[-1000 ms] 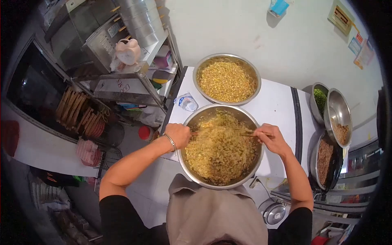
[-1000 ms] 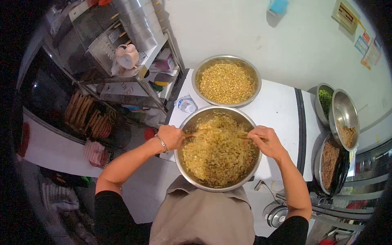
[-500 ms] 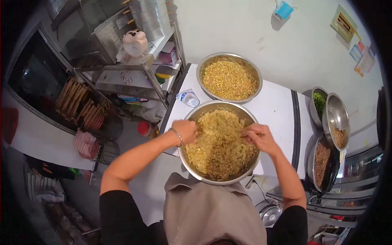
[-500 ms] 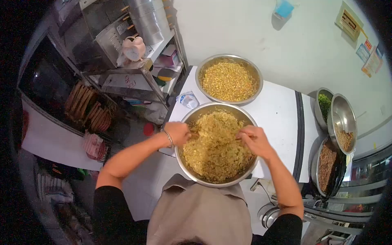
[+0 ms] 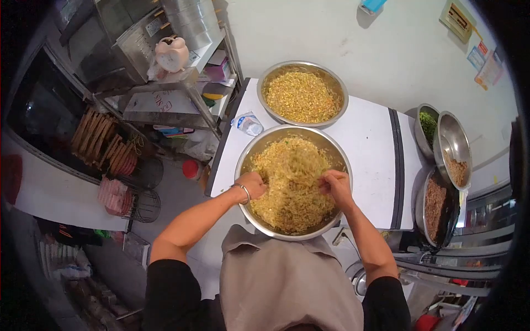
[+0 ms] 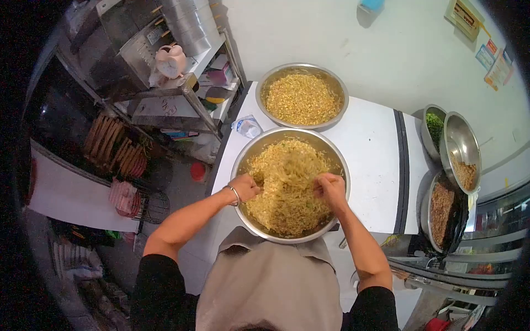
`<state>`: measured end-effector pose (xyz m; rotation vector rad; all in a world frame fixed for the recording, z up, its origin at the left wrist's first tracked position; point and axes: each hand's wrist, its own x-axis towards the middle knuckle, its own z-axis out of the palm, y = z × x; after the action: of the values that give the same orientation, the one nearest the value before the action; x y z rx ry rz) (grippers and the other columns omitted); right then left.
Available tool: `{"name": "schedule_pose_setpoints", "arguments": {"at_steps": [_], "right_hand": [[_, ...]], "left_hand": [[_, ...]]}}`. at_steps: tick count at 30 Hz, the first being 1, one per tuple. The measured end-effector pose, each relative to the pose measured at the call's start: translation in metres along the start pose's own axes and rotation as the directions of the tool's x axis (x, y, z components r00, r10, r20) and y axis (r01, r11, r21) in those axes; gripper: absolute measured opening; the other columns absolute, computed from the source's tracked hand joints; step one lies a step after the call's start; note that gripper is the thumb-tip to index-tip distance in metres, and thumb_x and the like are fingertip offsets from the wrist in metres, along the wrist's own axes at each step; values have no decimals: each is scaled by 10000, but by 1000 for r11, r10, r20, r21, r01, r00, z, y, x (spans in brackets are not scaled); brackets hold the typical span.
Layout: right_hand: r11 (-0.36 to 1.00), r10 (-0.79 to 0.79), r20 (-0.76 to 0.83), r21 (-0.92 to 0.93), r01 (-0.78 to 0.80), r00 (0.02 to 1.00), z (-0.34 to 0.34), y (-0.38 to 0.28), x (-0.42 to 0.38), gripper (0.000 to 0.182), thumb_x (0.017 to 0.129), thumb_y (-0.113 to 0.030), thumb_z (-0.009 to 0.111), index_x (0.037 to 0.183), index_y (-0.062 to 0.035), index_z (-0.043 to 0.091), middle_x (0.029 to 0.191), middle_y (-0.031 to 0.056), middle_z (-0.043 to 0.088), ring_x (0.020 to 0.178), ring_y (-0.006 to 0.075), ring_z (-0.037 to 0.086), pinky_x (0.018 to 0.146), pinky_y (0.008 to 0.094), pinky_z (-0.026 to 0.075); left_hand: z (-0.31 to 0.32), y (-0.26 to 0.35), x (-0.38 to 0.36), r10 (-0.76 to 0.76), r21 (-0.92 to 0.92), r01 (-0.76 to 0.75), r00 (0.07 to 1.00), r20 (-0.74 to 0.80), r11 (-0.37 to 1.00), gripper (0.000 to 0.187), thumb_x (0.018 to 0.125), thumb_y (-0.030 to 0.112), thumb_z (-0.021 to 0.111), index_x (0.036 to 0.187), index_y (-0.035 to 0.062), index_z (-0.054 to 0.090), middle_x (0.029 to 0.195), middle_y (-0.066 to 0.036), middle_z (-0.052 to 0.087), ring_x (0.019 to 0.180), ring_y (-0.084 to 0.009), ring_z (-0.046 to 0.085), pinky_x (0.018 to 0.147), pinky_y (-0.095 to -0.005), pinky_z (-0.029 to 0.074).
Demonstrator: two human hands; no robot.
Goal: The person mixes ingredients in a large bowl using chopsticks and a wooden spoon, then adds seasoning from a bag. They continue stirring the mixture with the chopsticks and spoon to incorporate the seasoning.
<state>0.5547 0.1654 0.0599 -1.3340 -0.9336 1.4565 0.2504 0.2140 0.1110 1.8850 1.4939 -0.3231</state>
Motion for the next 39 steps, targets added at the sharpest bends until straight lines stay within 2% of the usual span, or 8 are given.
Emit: {"name": "schedule_pose_setpoints", "arguments": {"at_steps": [7, 10, 14, 18, 21, 28, 33, 39], "right_hand": [[833, -97, 203, -520, 191, 974, -8, -105, -21, 227, 895, -149, 571, 858, 40, 692, 725, 82, 683, 612, 166, 644, 561, 288, 519], [671, 29, 150, -736, 92, 988, -36, -89, -28, 244, 892, -146, 559, 809, 41, 691, 670, 81, 666, 589, 168, 637, 538, 299, 508], [983, 169, -91, -52, -174, 981, -37, -2, -32, 218, 915, -156, 577, 833, 6, 698, 693, 78, 648, 585, 163, 624, 507, 297, 510], [997, 59, -8, 54, -59, 998, -1, 13, -21, 212, 926, -151, 576, 867, 19, 687, 707, 70, 643, 595, 151, 622, 523, 294, 513], [964, -108, 71, -237, 122, 992, 11, -16, -14, 219, 924, -146, 571, 876, 37, 682, 715, 86, 655, 586, 152, 620, 537, 292, 511], [768, 109, 150, -640, 13, 983, -20, -104, -35, 216, 894, -142, 575, 857, 40, 685, 727, 119, 680, 569, 162, 634, 541, 295, 532], [976, 218, -17, 7, -218, 976, -20, 13, -47, 246, 899, -184, 583, 844, 33, 686, 717, 88, 669, 580, 151, 637, 537, 281, 549], [982, -65, 31, -177, 70, 997, 0, -57, -32, 245, 902, -187, 585, 873, 30, 696, 755, 91, 678, 616, 158, 646, 573, 287, 537]], "left_hand": [[-80, 30, -36, 126, 434, -65, 985, -115, 899, 326, 836, 309, 610, 887, 10, 729, 853, -236, 702, 816, -368, 699, 749, -444, 542], [-72, 10, -40, 39, 633, -76, 997, 73, 770, 346, 831, 323, 622, 928, 10, 733, 889, -237, 706, 871, -356, 703, 767, -441, 548], [-6, -35, -16, 10, 279, -40, 994, 109, 959, 355, 822, 342, 660, 909, 5, 735, 880, -239, 702, 854, -367, 695, 753, -409, 550], [28, -30, -3, 6, -123, -6, 1000, -5, 992, 219, 785, 255, 682, 768, 51, 760, 681, -191, 678, 610, -276, 652, 654, -392, 524], [1, -19, -4, 128, -2, -128, 991, -48, 992, 224, 810, 263, 659, 786, 68, 767, 705, -175, 694, 646, -273, 675, 660, -393, 536], [-46, -22, -28, 122, 571, -153, 988, 93, 806, 275, 828, 285, 617, 934, 63, 740, 825, -206, 700, 865, -345, 700, 756, -440, 549], [41, -35, -20, 60, -109, -41, 983, 171, 993, 311, 789, 308, 706, 875, 12, 752, 771, -187, 708, 766, -298, 682, 715, -375, 524], [9, -28, -2, 67, -301, -49, 996, 52, 952, 287, 778, 285, 720, 822, 2, 742, 723, -165, 696, 694, -256, 665, 682, -372, 515]]}}
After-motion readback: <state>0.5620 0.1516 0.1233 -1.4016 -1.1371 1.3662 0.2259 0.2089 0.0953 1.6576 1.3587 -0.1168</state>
